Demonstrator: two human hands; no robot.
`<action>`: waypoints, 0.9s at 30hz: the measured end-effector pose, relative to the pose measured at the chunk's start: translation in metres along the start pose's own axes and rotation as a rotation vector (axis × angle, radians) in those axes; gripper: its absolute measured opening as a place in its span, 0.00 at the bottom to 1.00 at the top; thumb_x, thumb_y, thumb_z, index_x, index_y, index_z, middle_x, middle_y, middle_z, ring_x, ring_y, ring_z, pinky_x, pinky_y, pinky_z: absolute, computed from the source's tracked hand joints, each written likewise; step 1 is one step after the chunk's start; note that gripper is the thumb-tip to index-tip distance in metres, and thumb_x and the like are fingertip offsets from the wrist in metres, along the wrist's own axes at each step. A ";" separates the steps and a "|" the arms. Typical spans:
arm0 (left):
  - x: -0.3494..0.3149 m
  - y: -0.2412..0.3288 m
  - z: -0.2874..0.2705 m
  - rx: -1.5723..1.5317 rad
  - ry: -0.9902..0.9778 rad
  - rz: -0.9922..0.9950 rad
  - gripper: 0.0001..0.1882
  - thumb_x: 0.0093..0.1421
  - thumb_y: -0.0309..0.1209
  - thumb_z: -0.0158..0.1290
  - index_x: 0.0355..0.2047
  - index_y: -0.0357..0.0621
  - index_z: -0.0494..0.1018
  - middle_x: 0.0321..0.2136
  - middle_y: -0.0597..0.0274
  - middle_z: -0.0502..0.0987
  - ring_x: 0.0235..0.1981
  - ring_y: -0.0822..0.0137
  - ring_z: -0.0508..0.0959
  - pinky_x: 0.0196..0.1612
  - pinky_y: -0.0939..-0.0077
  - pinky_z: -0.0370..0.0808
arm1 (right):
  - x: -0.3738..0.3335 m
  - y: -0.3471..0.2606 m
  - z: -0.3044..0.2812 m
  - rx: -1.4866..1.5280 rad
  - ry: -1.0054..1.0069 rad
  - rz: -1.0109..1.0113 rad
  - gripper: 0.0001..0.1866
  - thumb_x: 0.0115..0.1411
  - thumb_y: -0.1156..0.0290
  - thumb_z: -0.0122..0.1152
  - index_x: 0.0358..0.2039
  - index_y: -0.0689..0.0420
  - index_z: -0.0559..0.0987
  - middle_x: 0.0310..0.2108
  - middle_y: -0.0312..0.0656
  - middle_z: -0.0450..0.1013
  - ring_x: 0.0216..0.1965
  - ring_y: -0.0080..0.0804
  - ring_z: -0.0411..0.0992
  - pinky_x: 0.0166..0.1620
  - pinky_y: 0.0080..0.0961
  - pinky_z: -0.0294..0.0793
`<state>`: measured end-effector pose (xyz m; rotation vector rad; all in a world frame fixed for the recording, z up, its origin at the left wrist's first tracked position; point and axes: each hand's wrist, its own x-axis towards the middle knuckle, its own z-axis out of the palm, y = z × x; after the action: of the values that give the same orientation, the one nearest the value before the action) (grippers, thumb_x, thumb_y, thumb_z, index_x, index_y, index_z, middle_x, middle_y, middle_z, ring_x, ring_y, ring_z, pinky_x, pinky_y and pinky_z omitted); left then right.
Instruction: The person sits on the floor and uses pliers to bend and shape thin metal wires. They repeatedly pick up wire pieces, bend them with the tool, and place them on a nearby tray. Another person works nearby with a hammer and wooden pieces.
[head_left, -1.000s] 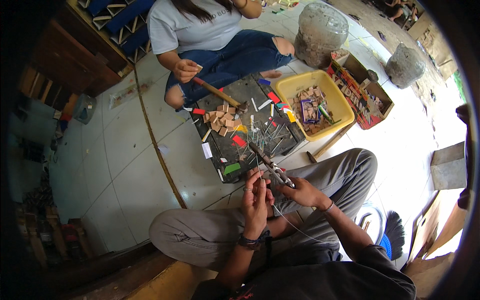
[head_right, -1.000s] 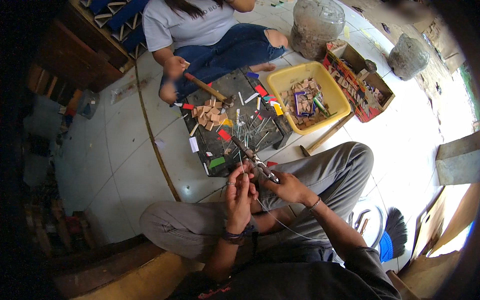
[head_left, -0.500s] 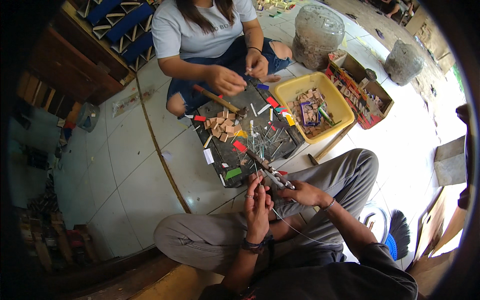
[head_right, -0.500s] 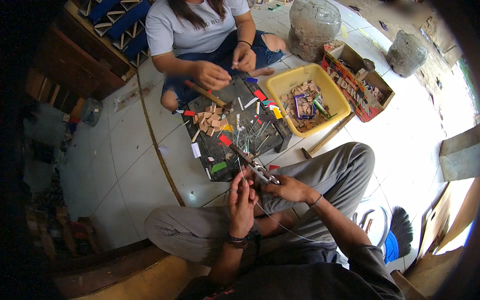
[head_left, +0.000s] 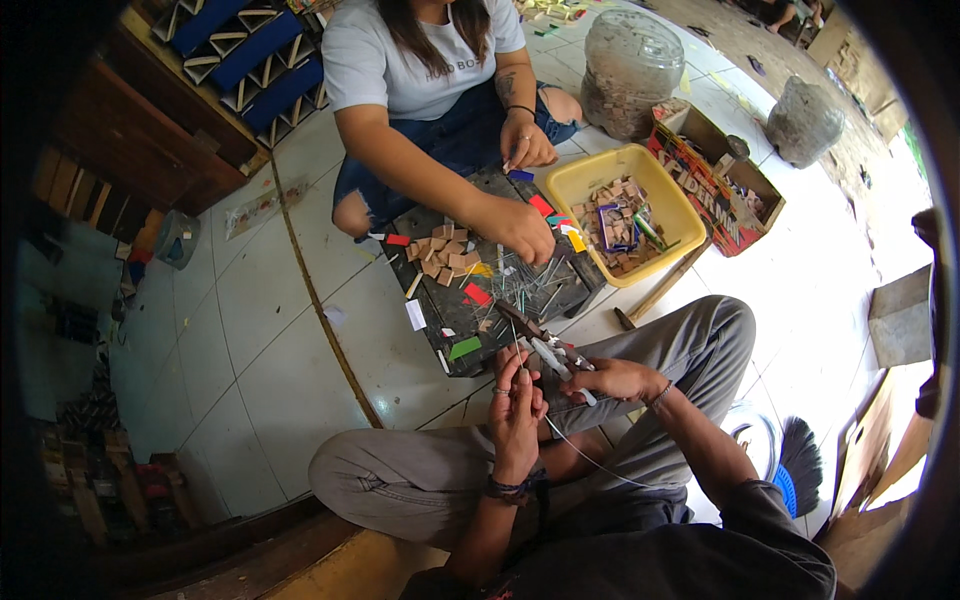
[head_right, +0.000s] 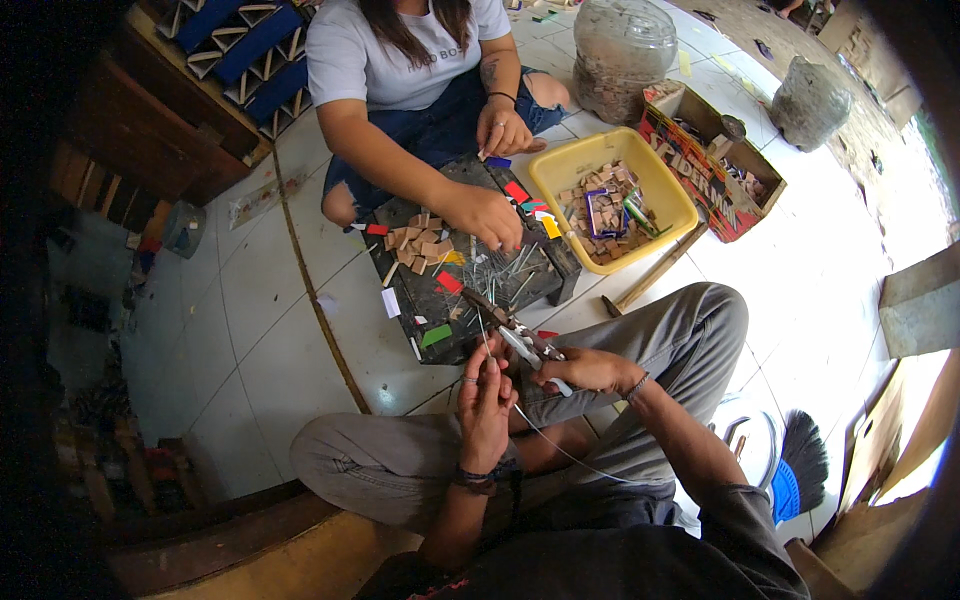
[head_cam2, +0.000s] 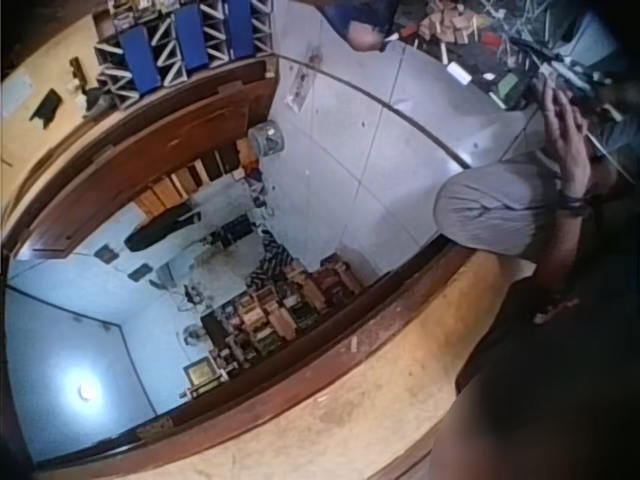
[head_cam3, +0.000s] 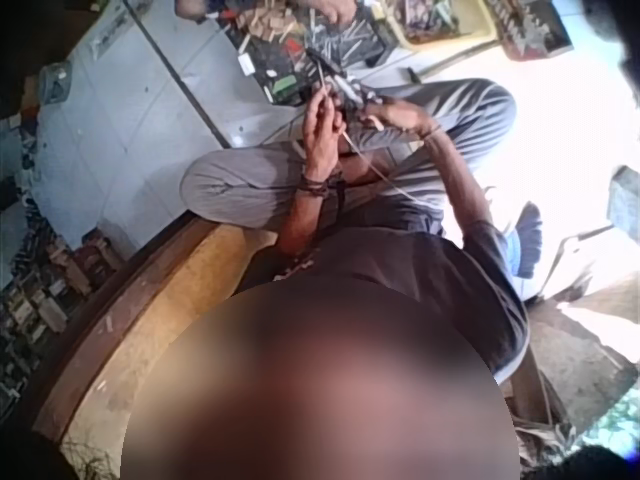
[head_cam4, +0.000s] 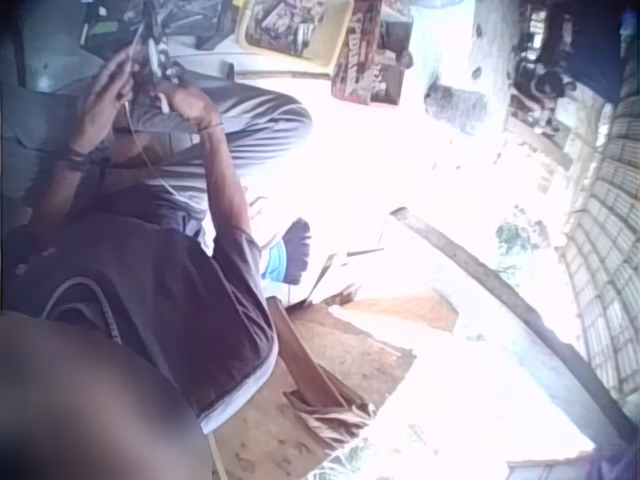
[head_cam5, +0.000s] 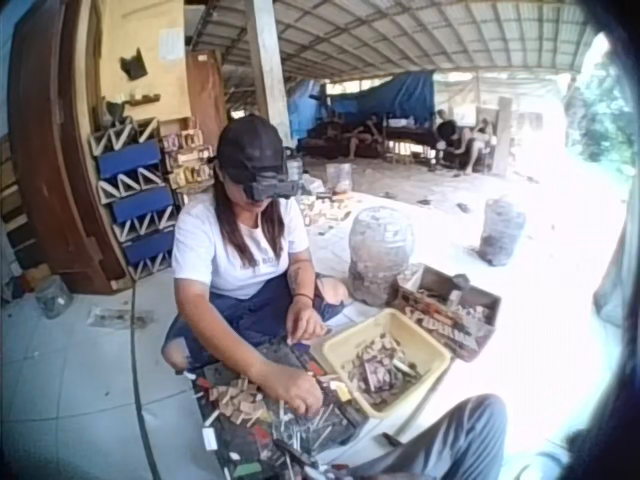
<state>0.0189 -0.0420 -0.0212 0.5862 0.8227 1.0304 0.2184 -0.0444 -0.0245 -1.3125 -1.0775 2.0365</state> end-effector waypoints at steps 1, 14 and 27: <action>0.000 0.000 0.000 -0.012 0.008 -0.001 0.19 0.71 0.34 0.48 0.61 0.49 0.66 0.41 0.69 0.72 0.25 0.85 0.64 0.26 0.89 0.62 | -0.001 -0.001 -0.001 0.024 0.018 0.046 0.10 0.63 0.65 0.59 0.36 0.59 0.79 0.28 0.30 0.73 0.33 0.18 0.68 0.40 0.19 0.66; -0.007 0.001 0.008 0.115 0.102 0.024 0.21 0.72 0.36 0.46 0.64 0.52 0.64 0.39 0.67 0.73 0.24 0.83 0.67 0.26 0.88 0.66 | -0.005 -0.018 0.021 -0.359 0.204 -0.033 0.22 0.64 0.58 0.55 0.50 0.63 0.76 0.44 0.48 0.77 0.47 0.36 0.73 0.54 0.31 0.69; -0.011 -0.004 -0.011 -0.139 0.015 -0.155 0.17 0.72 0.36 0.45 0.59 0.50 0.66 0.30 0.72 0.68 0.24 0.81 0.64 0.27 0.84 0.64 | -0.022 0.002 0.025 -0.305 0.293 -0.334 0.28 0.65 0.62 0.55 0.62 0.62 0.65 0.45 0.53 0.76 0.47 0.35 0.73 0.54 0.31 0.69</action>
<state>0.0088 -0.0531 -0.0271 0.3901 0.7902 0.9424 0.2053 -0.0704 -0.0089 -1.4100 -1.3955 1.4286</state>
